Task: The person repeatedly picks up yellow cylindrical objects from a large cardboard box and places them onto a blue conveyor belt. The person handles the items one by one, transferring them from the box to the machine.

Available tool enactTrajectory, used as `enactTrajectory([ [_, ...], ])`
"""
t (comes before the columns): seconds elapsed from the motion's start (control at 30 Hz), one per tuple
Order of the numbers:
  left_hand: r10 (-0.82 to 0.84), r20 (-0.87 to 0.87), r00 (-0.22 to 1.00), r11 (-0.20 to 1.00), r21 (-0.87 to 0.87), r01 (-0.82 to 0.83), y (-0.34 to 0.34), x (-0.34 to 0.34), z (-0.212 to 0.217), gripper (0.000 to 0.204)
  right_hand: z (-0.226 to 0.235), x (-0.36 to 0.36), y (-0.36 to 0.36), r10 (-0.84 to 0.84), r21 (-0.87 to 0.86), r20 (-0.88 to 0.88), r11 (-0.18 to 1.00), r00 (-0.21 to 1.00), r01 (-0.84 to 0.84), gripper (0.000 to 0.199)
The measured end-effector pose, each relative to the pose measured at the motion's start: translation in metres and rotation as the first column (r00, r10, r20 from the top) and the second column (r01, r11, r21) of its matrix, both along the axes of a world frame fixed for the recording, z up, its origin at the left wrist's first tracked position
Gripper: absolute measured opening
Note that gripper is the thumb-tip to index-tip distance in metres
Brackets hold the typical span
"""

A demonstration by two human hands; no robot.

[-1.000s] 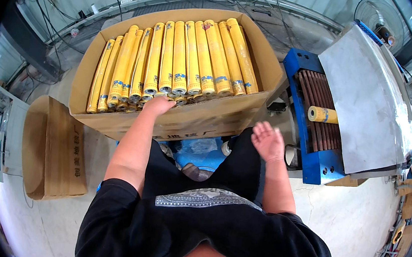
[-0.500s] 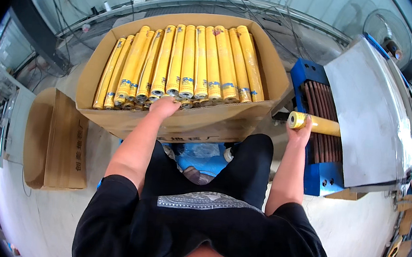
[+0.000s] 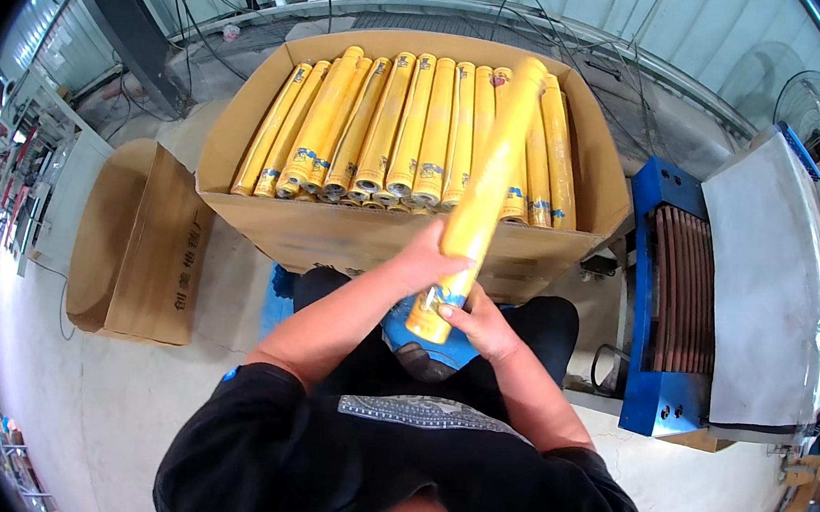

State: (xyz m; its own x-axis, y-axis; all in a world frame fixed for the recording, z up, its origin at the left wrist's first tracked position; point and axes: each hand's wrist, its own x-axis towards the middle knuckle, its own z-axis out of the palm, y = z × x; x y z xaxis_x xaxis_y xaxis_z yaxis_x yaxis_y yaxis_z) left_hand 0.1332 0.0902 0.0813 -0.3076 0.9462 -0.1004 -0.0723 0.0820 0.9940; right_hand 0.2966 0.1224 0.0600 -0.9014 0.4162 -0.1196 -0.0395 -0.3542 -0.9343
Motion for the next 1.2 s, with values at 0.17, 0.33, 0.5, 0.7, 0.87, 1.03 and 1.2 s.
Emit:
enactTrajectory([
  [0.17, 0.246, -0.019, 0.969, 0.956, -0.163, -0.245, 0.021, -0.106, 0.057, 0.053, -0.005, 0.001, 0.006, 0.167, 0.006, 0.080, 0.986, 0.983, -0.168, 0.056],
  [0.33, 0.196, -0.461, 0.866, 0.911, -0.240, -0.334, 0.060, -0.241, 0.040, 0.069, -0.032, 0.045, -0.010, 0.099, -0.119, 0.229, 0.990, 0.968, -0.073, 0.052],
  [0.5, -0.193, -0.852, 0.486, 0.821, -0.412, -0.395, 0.062, -0.281, -0.040, 0.090, -0.066, 0.083, -0.030, 0.031, -0.265, 0.334, 0.962, 0.942, 0.062, 0.051],
  [0.7, -0.239, -0.827, 0.509, 0.508, -0.553, -0.660, 0.021, -0.214, -0.064, 0.098, -0.078, 0.093, -0.028, -0.116, -0.483, 0.320, 0.834, 0.940, 0.267, 0.039],
  [0.87, -0.113, -0.763, 0.636, 0.489, -0.600, -0.633, 0.007, -0.266, -0.100, 0.080, -0.081, 0.087, -0.017, -0.058, -0.537, 0.350, 0.805, 0.935, 0.252, 0.041],
  [1.03, 0.232, -0.840, 0.490, 0.570, -0.291, -0.769, 0.004, -0.281, -0.108, 0.061, -0.084, 0.088, -0.022, -0.085, -0.555, 0.284, 0.798, 0.955, 0.236, 0.040],
  [1.2, 0.024, -0.831, 0.556, 0.601, -0.432, -0.672, 0.022, -0.245, -0.077, 0.065, -0.080, 0.102, -0.017, -0.164, -0.615, 0.218, 0.742, 0.962, 0.266, 0.029],
])
